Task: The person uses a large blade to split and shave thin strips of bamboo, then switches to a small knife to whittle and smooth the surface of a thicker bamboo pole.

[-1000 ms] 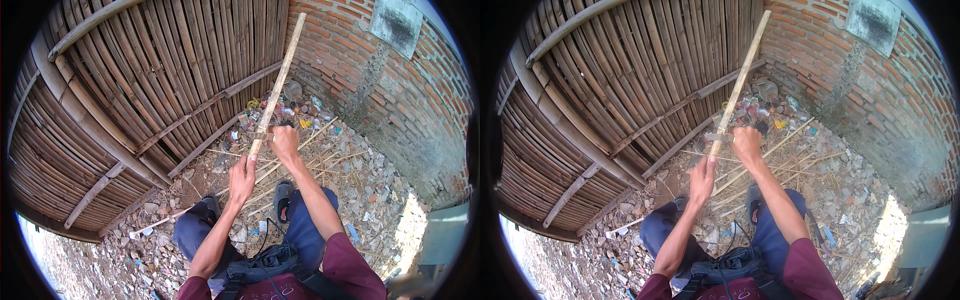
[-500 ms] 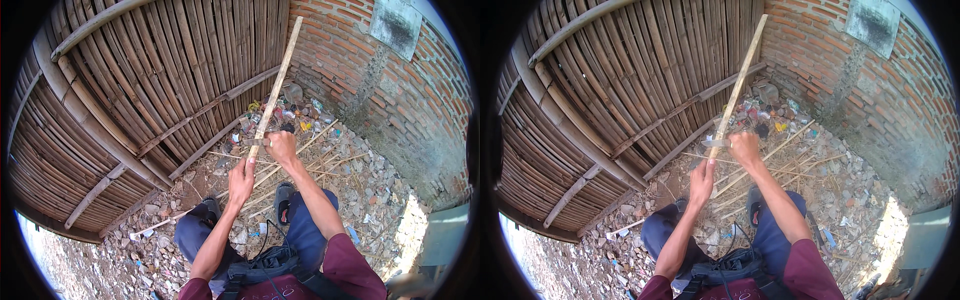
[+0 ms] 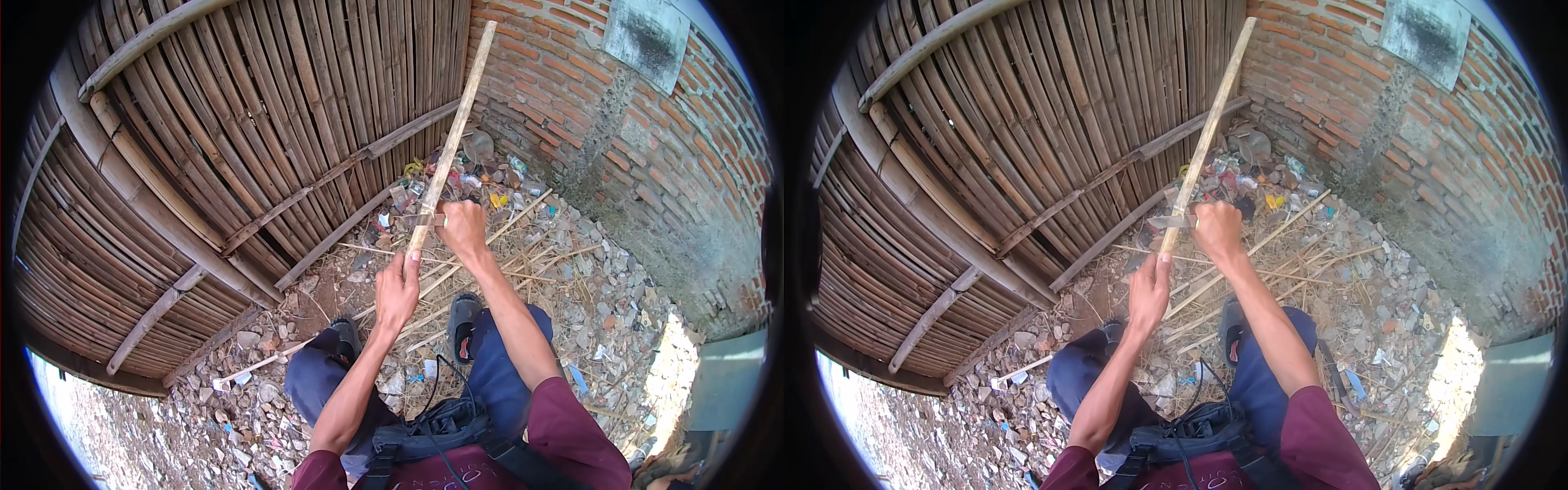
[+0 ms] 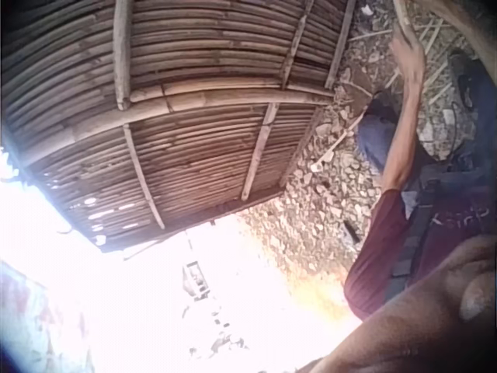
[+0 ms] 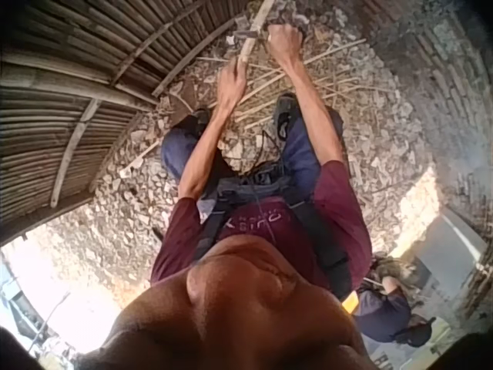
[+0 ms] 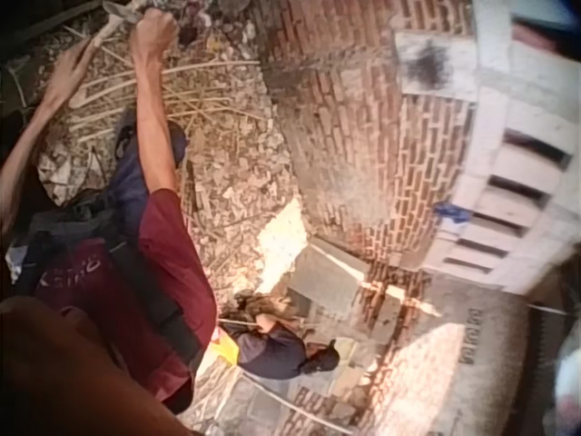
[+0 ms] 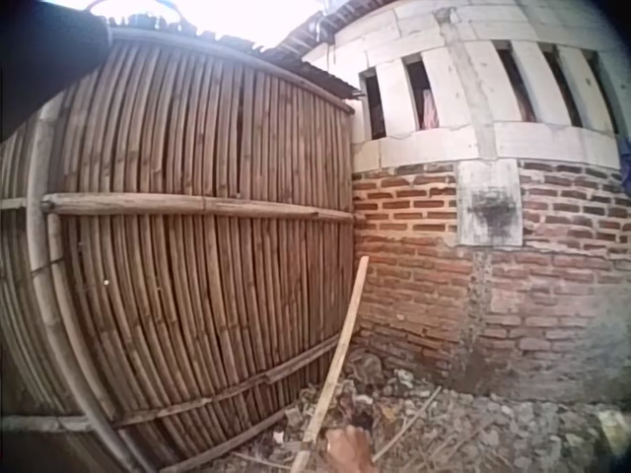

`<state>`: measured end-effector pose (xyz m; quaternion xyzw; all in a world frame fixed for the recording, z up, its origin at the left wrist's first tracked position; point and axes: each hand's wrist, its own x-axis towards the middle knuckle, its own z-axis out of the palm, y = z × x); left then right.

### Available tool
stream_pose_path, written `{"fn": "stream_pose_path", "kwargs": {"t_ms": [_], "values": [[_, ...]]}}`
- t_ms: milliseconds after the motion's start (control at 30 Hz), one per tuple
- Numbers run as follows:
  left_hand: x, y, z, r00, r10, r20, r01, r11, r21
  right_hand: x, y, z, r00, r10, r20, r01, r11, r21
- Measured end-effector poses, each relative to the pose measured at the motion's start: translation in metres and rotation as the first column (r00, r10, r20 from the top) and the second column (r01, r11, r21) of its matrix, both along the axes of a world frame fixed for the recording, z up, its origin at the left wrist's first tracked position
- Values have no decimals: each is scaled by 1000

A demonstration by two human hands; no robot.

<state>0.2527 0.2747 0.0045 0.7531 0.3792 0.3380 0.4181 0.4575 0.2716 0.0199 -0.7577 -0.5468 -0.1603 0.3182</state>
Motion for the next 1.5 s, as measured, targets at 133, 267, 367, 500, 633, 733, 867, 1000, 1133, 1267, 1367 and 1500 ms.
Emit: {"fn": "stream_pose_path", "kwargs": {"t_ms": [133,267,367,500,633,733,867,1000,1133,1267,1367,1500], "values": [[-4,1,0,999,22,31,-23,999,27,0,11,-12,982,-25,-188,52,988,145],[-10,-30,-1,995,-98,-22,98,995,20,143,-23,1,745,-394,-538,520,848,99],[-15,-15,-7,997,-73,11,73,997,-31,119,-18,-2,876,-398,-271,458,863,212],[-14,-7,-11,997,-81,-18,79,993,-90,75,-21,18,937,-121,-328,226,925,304],[-12,-3,-13,996,-56,64,59,998,-35,34,-14,6,967,41,-251,2,986,166],[-14,0,-12,996,-57,67,60,997,-40,20,-13,-3,981,164,-103,-151,981,122],[-16,-1,-10,997,-52,53,54,997,-52,10,-14,-4,980,187,-70,-185,982,39],[-16,-1,-11,996,-42,80,45,998,-41,12,-13,-2,980,188,-64,-187,982,9],[-17,-1,-13,997,-27,78,30,999,-41,12,-15,6,967,238,-87,-243,968,-56],[-15,-3,-12,998,-28,59,30,999,-29,15,-14,4,967,240,-84,-248,964,-99],[-12,-5,-13,998,-26,52,27,1000,-7,15,-17,2,977,205,-51,-210,972,-103],[-9,-6,-16,999,-21,30,21,1000,9,20,-16,-4,987,152,-59,-157,983,-96]]}}
